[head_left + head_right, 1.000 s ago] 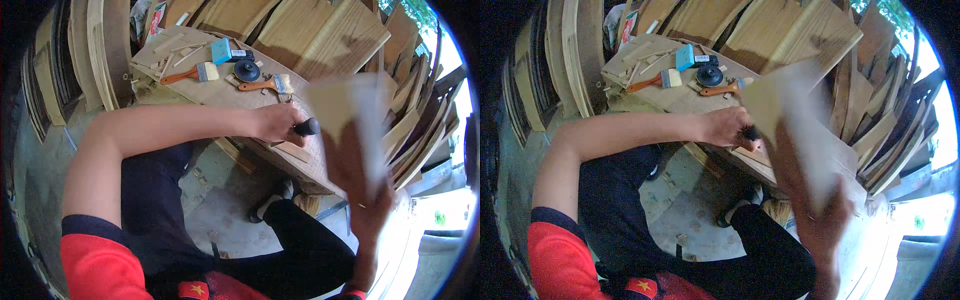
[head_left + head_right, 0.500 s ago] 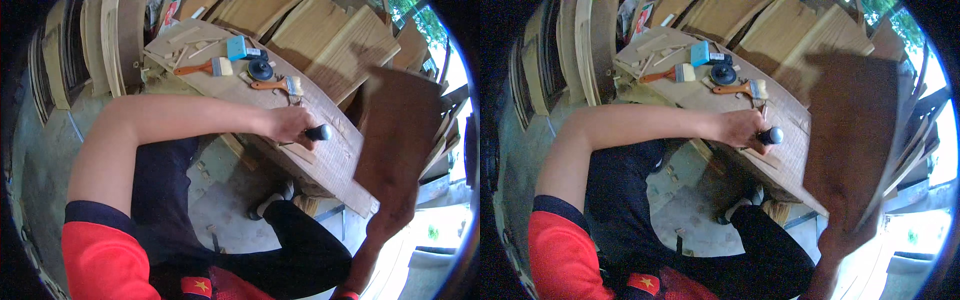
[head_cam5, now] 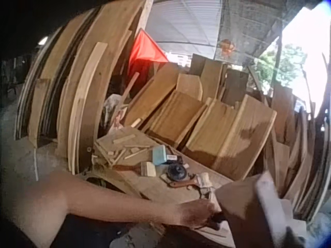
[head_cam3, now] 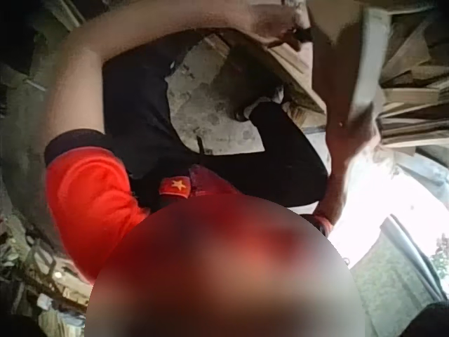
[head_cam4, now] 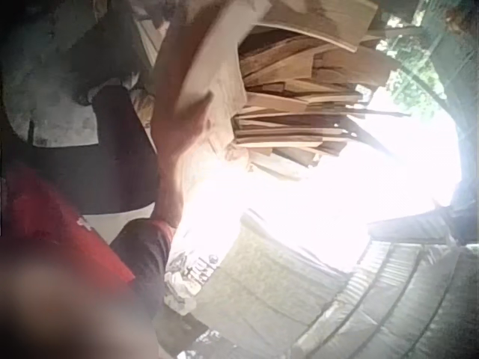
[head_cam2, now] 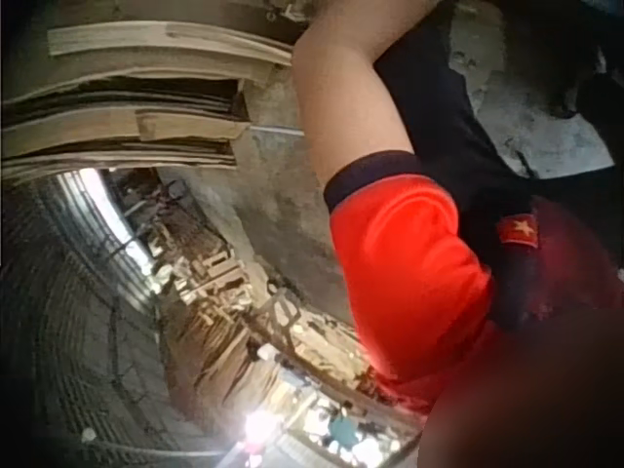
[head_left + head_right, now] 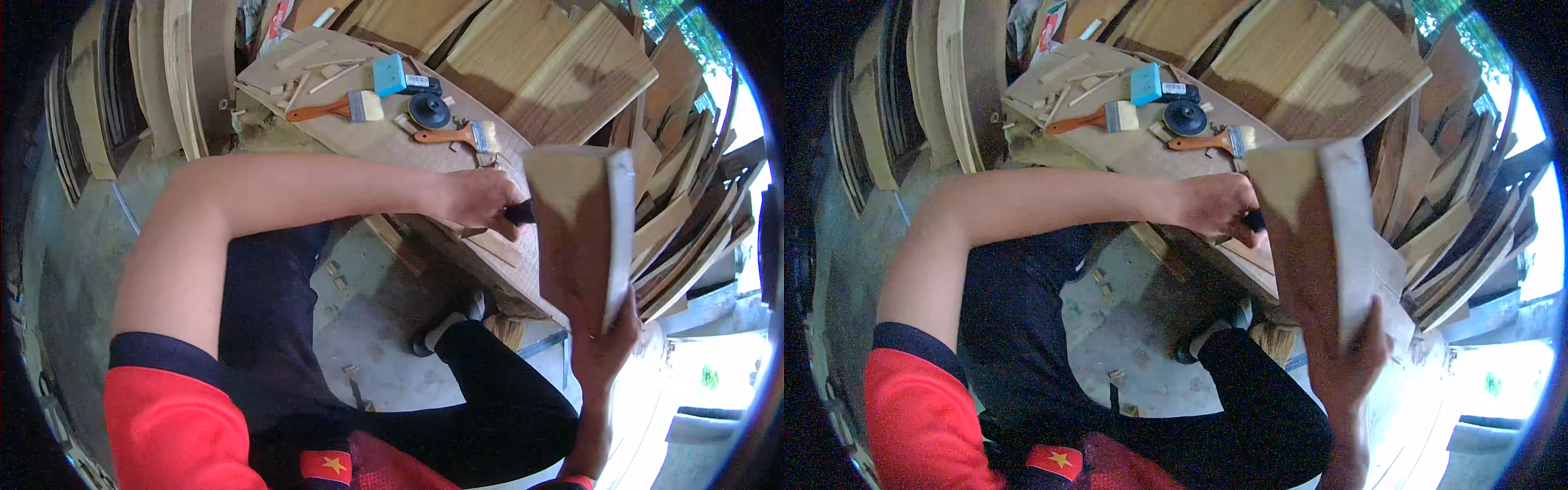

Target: Using a chisel and marker to refine a joint and fit wooden pieces together.

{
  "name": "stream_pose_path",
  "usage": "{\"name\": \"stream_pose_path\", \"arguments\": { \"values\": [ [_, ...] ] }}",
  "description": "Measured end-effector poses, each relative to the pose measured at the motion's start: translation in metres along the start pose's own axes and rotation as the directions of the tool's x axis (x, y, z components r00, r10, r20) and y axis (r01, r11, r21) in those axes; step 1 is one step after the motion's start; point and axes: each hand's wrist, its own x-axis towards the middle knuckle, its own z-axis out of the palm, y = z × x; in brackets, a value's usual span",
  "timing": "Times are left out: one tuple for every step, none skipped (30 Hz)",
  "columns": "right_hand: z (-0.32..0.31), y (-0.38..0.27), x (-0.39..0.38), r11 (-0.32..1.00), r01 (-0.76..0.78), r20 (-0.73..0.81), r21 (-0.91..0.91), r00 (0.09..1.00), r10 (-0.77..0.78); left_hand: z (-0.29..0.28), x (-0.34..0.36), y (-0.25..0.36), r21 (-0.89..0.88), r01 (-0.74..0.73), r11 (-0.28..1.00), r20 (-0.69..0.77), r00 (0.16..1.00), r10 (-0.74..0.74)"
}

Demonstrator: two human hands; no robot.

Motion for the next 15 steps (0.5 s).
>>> {"name": "stream_pose_path", "arguments": {
  "values": [
    [-0.002, -0.001, 0.004, 1.000, 0.022, -0.001, 0.020, 1.000, -0.022, 0.000, -0.004, -0.023, -0.292, 0.034, 0.956, -0.072, 0.996, -0.057],
    [-0.020, 0.009, 0.004, 0.979, 0.062, -0.134, 0.194, 0.990, -0.036, 0.011, 0.005, -0.004, -0.084, -0.005, 0.996, -0.045, 0.999, 0.001],
    [-0.030, 0.019, 0.007, 0.927, 0.123, -0.265, 0.354, 0.964, -0.026, -0.003, 0.009, 0.011, 0.352, -0.057, 0.934, 0.069, 0.997, 0.035],
    [-0.032, 0.037, 0.004, 0.935, 0.109, -0.270, 0.336, 0.963, -0.016, -0.002, 0.015, 0.027, 0.339, -0.078, 0.937, 0.077, 0.996, 0.055],
    [-0.025, 0.058, 0.005, 0.956, 0.111, -0.364, 0.273, 0.931, -0.004, -0.002, 0.017, 0.035, 0.335, -0.091, 0.938, 0.079, 0.995, 0.068],
    [-0.020, 0.079, 0.004, 0.975, 0.099, -0.454, 0.201, 0.891, 0.003, -0.001, 0.018, 0.035, 0.320, -0.109, 0.941, 0.089, 0.992, 0.085],
    [-0.019, 0.088, 0.001, 0.986, 0.086, -0.540, 0.144, 0.842, 0.005, -0.002, 0.016, 0.033, 0.309, -0.116, 0.944, 0.085, 0.992, 0.094],
    [-0.012, 0.013, 0.001, 0.973, 0.218, -0.365, 0.080, 0.914, -0.175, -0.005, 0.007, 0.023, 0.318, -0.079, 0.945, 0.072, 0.996, 0.059],
    [-0.014, -0.025, 0.010, 0.987, 0.132, -0.077, 0.094, 0.989, -0.125, -0.002, -0.003, 0.005, 0.328, -0.065, 0.943, 0.064, 0.997, 0.047],
    [-0.027, -0.022, 0.011, 0.969, 0.153, -0.123, 0.195, 0.984, -0.131, 0.004, -0.001, 0.011, 0.014, -0.006, 1.000, 0.032, 0.999, 0.005],
    [-0.036, -0.017, 0.012, 0.939, 0.180, -0.169, 0.294, 0.976, -0.135, 0.007, 0.004, 0.015, -0.302, 0.051, 0.952, 0.021, 0.999, -0.047],
    [-0.037, -0.014, 0.017, 0.899, 0.262, -0.350, 0.351, 0.927, -0.134, -0.004, 0.007, 0.018, 0.238, -0.099, 0.966, 0.116, 0.991, 0.073],
    [-0.045, -0.015, 0.013, 0.918, 0.151, -0.389, 0.368, 0.921, 0.005, -0.003, 0.007, 0.023, 0.233, -0.101, 0.967, 0.124, 0.990, 0.074],
    [-0.048, -0.012, 0.007, 0.911, 0.026, -0.374, 0.412, 0.916, 0.143, -0.004, 0.009, 0.027, 0.259, -0.082, 0.962, 0.125, 0.991, 0.051],
    [-0.051, -0.006, 0.002, 0.884, -0.091, -0.354, 0.459, 0.894, 0.275, -0.005, 0.009, 0.029, 0.292, -0.061, 0.955, 0.122, 0.992, 0.026]
  ]
}}
